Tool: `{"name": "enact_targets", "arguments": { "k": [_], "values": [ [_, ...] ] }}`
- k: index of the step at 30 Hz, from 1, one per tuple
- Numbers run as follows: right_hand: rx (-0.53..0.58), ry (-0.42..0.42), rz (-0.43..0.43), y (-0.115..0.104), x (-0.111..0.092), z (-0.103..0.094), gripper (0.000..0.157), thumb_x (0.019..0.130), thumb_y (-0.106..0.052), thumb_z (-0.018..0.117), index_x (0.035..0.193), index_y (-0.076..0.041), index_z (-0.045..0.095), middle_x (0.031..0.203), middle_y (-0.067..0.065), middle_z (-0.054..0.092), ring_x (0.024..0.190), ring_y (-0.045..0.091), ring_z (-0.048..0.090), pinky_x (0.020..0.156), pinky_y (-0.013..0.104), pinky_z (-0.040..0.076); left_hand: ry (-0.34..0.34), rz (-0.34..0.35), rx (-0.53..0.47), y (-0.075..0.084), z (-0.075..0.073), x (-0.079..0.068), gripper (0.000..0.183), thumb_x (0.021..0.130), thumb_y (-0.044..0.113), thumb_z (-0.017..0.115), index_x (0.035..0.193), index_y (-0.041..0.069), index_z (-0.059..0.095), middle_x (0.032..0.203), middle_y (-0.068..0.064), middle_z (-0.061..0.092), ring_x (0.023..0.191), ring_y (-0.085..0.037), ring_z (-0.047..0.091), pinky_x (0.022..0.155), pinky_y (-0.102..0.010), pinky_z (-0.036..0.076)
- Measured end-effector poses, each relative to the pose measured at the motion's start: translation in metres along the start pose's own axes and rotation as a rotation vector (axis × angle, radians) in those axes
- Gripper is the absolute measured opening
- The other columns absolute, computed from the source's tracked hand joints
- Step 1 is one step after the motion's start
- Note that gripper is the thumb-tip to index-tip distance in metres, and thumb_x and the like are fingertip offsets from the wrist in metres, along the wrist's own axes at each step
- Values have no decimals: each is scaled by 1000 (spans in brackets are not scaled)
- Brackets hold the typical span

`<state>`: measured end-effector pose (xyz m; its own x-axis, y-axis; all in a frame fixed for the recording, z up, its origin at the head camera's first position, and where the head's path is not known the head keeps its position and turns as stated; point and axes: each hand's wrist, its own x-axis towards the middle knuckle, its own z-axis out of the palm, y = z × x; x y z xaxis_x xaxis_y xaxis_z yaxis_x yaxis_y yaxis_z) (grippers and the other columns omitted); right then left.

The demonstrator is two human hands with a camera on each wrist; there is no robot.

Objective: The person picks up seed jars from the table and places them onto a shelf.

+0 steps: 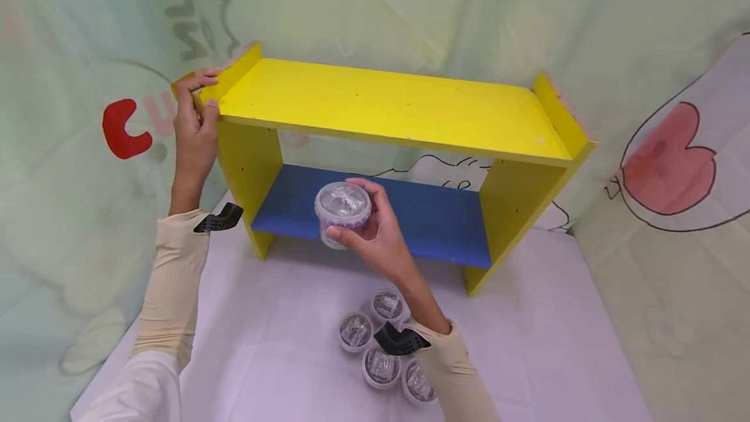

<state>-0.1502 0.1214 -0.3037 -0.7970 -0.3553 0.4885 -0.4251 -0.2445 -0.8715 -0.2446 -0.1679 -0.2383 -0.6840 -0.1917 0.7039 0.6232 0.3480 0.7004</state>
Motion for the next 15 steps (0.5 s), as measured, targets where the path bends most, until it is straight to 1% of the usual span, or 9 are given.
{"name": "enact_targets", "arguments": {
  "k": [2,4,6,8,9,11,12,14,15],
  "values": [
    [-13,-7,-60,-11,10,1,74,80,-21,80,139,-8,38,130,4,50,115,19,54,93,29,54,-2,1,2,9,0,-2,31,96,4,35,124,1,47,141,-5,52,58,-7,27,55,-22,24],
    [-42,-5,-111,-23,19,2,76,79,-28,80,139,-6,40,129,4,52,115,21,54,93,29,54,0,-8,-1,15,-1,-4,30,96,5,35,123,2,48,141,-6,52,61,-5,34,57,-20,27],
    [-90,4,-158,-33,29,4,79,79,-36,79,140,-4,40,129,4,52,114,22,54,92,28,54,3,-20,-3,19,-1,-5,30,96,6,36,123,3,49,141,-6,52,75,-7,48,62,-18,31],
    [-152,23,-206,-41,39,6,84,78,-43,78,140,-2,40,129,5,53,112,23,55,90,27,55,3,-24,-6,19,-2,-5,30,96,6,36,123,2,48,141,-7,52,98,-13,55,67,-17,35],
    [-184,35,-227,-45,44,8,86,78,-46,77,140,-1,40,129,7,53,112,24,55,90,27,55,1,-24,-6,19,-2,-5,30,96,5,36,123,1,48,141,-8,52,98,-11,55,67,-16,35],
    [-248,51,-256,-51,54,11,89,78,-51,75,140,1,39,129,11,53,111,24,56,89,27,55,-6,-24,-1,20,-3,-6,30,96,5,36,123,-1,47,141,-8,52,81,-6,54,62,-16,33],
    [-284,56,-270,-54,59,14,90,78,-53,74,140,1,39,129,13,54,112,23,56,88,27,55,-8,-26,2,20,-3,-6,30,96,5,36,123,-1,47,141,-8,52,70,-3,48,59,-16,30],
    [-346,58,-288,-59,70,18,84,81,-48,74,140,1,39,129,16,55,113,22,56,88,30,54,-10,-28,11,19,-4,-7,30,96,5,36,123,-1,47,141,-7,52,54,-2,28,54,-19,24],
    [-378,56,-287,-62,75,21,80,83,-42,74,140,1,39,129,16,55,114,21,56,88,31,54,-10,-28,17,19,-4,-7,30,96,5,36,123,0,47,141,-7,52,52,-3,19,53,-19,22]
  ]
}}
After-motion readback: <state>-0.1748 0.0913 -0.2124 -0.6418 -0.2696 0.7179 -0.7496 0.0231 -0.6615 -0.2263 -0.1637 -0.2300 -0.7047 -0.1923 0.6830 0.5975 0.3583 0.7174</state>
